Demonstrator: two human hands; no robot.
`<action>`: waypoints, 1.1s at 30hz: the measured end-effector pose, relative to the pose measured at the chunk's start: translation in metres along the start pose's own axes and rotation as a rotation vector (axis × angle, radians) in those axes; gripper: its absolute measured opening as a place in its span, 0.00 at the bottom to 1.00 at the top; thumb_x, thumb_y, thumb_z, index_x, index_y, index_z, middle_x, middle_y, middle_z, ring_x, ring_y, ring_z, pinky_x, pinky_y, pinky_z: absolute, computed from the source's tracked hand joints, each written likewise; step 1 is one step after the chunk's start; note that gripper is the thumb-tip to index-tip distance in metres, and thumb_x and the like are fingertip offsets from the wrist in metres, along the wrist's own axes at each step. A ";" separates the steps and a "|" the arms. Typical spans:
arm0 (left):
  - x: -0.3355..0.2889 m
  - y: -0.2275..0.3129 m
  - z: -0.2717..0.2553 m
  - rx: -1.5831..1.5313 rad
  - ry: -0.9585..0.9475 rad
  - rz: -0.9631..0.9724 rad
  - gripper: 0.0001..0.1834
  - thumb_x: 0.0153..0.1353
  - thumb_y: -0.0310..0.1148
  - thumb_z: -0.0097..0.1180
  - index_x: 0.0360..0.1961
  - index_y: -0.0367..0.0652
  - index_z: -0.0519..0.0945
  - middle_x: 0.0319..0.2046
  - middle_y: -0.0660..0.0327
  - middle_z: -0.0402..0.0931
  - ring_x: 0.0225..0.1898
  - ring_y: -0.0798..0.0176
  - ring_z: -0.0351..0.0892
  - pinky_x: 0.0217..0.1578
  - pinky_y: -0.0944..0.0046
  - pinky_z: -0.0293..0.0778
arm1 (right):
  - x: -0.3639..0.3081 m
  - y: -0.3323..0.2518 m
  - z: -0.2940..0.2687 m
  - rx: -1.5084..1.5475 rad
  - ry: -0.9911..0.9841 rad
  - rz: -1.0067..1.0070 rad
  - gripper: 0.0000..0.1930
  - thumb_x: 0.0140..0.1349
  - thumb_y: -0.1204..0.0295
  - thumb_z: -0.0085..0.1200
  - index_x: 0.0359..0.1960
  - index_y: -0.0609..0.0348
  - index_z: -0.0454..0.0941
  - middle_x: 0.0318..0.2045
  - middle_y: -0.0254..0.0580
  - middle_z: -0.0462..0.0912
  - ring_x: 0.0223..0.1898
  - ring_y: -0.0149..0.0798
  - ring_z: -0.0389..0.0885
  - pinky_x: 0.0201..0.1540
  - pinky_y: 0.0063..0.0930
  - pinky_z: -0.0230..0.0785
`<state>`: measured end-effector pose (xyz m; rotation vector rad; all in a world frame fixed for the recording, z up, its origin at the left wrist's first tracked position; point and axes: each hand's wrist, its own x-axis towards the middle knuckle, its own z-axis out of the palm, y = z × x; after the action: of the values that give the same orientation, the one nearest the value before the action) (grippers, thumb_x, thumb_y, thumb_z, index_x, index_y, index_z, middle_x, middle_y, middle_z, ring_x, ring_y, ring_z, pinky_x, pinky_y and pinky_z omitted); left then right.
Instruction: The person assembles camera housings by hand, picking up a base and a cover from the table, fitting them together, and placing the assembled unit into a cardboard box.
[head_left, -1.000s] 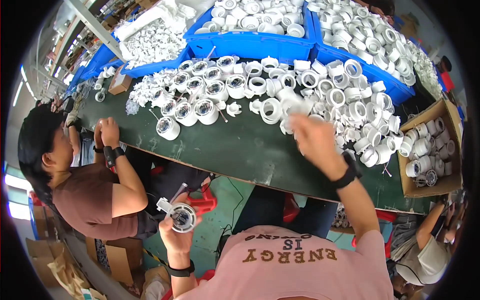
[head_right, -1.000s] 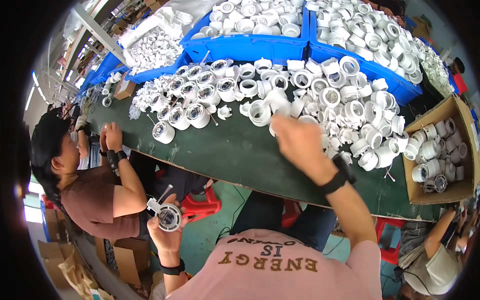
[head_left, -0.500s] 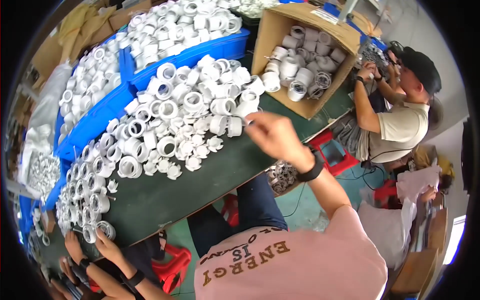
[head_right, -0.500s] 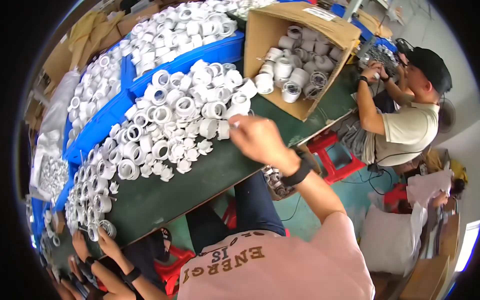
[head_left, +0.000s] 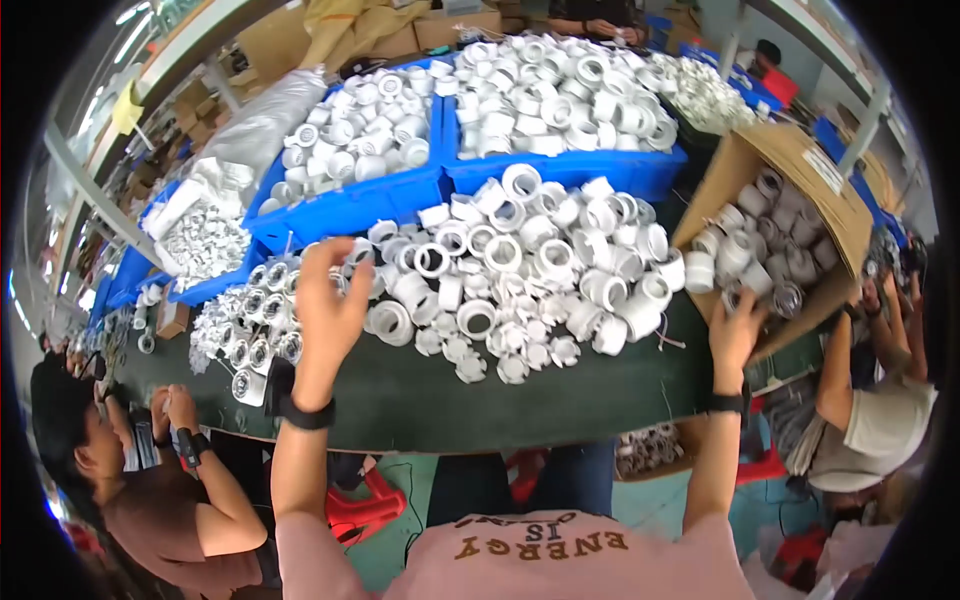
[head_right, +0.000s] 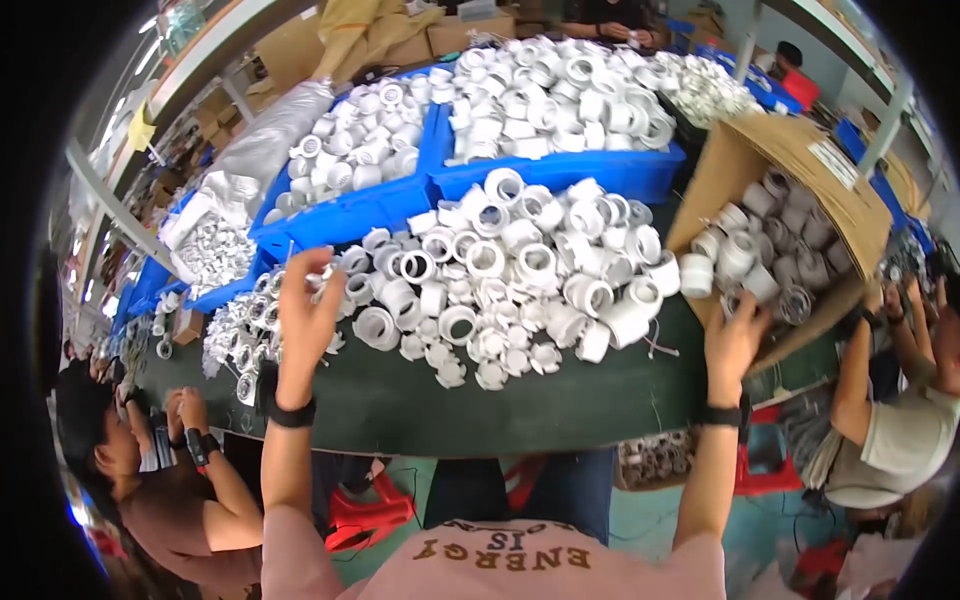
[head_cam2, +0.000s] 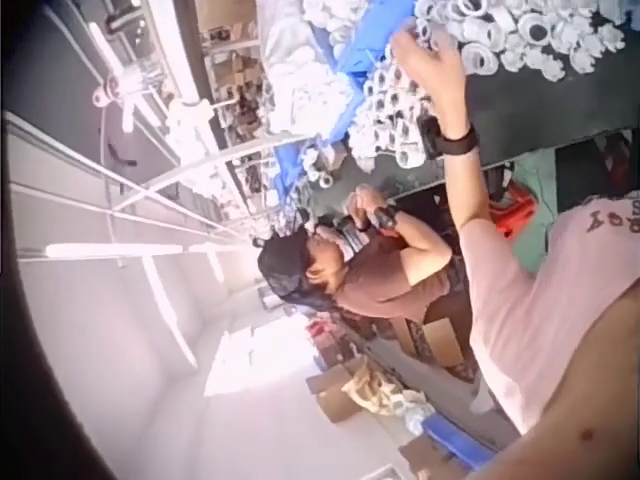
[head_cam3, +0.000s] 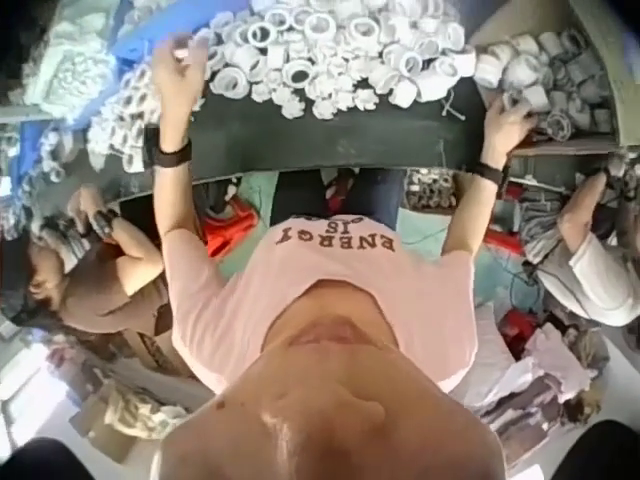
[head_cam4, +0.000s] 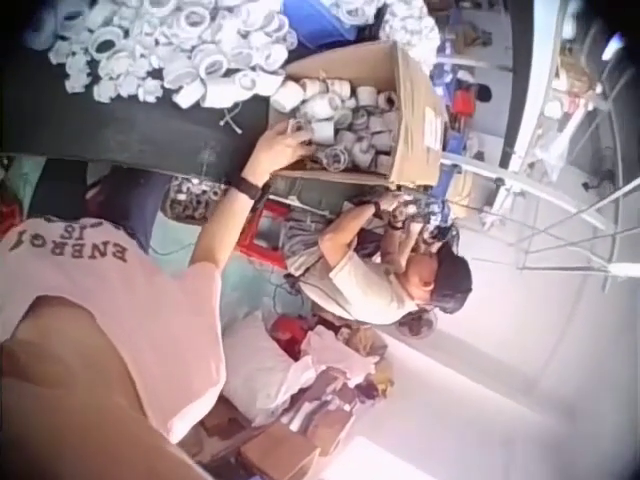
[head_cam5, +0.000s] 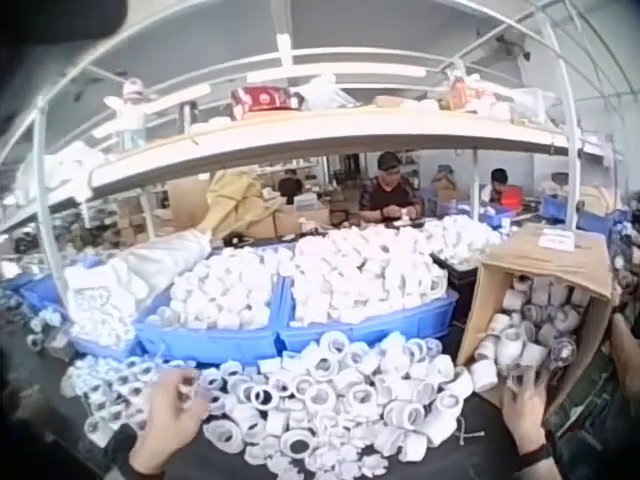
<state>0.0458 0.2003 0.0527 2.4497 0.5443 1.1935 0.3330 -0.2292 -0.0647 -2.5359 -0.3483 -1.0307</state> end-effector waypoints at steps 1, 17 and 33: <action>0.021 -0.012 0.013 0.019 0.001 0.051 0.14 0.55 0.32 0.59 0.43 0.40 0.77 0.35 0.57 0.78 0.38 0.62 0.76 0.38 0.62 0.70 | -0.001 -0.004 -0.004 0.064 0.010 -0.033 0.21 0.55 0.71 0.58 0.50 0.59 0.67 0.44 0.65 0.69 0.43 0.65 0.72 0.43 0.48 0.68; 0.228 -0.219 0.190 0.574 -0.195 -0.138 0.20 0.44 0.37 0.54 0.35 0.32 0.79 0.31 0.39 0.79 0.35 0.38 0.80 0.38 0.46 0.74 | -0.010 -0.056 -0.047 0.517 -0.256 0.143 0.27 0.50 0.79 0.58 0.55 0.62 0.68 0.49 0.48 0.72 0.50 0.44 0.73 0.49 0.30 0.67; -0.033 0.158 0.074 -0.743 -1.164 -0.515 0.23 0.52 0.18 0.39 0.51 0.36 0.71 0.43 0.52 0.74 0.46 0.56 0.76 0.47 0.56 0.76 | -0.034 -0.141 -0.136 1.709 -0.552 0.003 0.35 0.55 0.63 0.63 0.61 0.62 0.61 0.56 0.50 0.68 0.47 0.38 0.74 0.44 0.26 0.71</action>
<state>0.1151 0.0371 0.0626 1.7407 0.2461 -0.2856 0.1749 -0.1646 0.0362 -1.1084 -0.8593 0.1764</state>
